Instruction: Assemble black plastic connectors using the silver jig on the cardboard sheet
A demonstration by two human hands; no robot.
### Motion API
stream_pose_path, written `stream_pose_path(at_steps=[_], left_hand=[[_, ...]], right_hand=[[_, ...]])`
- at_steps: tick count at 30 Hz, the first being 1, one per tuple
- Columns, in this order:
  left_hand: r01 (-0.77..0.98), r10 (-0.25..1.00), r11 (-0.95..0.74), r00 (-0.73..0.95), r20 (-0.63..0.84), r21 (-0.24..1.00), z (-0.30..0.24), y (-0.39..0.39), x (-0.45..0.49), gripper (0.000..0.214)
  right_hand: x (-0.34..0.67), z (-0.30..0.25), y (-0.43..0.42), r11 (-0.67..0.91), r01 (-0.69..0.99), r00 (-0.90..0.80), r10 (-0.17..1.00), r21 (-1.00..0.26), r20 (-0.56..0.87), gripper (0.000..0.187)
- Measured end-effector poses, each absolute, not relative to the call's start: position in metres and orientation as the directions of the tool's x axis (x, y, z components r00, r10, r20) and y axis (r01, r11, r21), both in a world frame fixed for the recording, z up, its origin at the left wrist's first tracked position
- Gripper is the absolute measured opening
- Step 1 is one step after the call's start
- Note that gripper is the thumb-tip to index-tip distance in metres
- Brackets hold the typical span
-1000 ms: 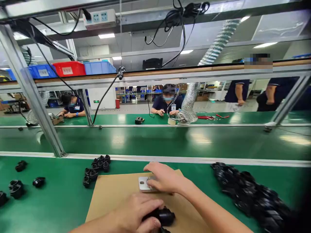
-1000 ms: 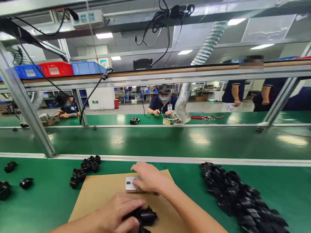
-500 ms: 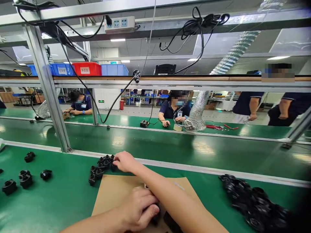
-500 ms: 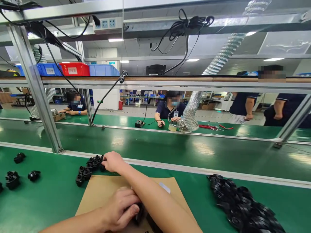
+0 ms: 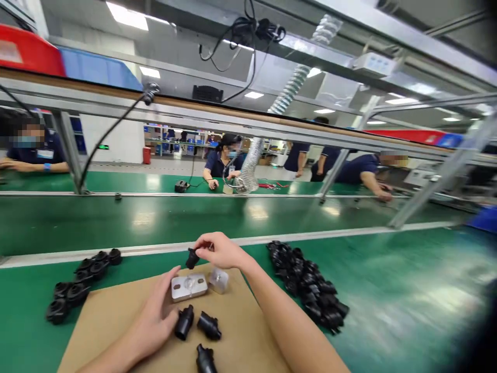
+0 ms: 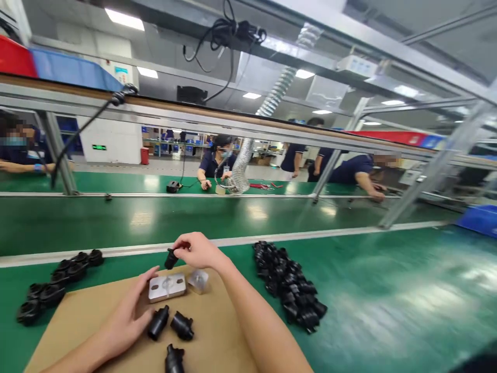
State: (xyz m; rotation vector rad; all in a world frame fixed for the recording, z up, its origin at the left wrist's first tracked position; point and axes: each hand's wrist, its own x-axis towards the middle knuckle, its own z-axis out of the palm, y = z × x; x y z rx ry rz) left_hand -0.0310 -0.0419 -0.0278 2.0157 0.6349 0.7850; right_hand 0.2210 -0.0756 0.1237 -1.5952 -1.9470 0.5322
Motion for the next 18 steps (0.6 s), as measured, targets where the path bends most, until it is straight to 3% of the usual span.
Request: stream_pose_path(at_steps=[5,18], left_hand=[[0.231,0.732,-0.437,0.653,0.195,0.869,-0.025,-0.038,-0.032,0.066],[0.206,0.746,-0.330,0.655,0.121,0.921,-0.008,-0.041,-0.035,0.066]], right_hand=[[0.227,0.121,-0.079,0.232,0.781,-0.228,0.970,-0.580,0.080,0.014],[0.213,0.119,-0.078,0.308,0.764,-0.286,0.949,-0.567,0.130,0.013]])
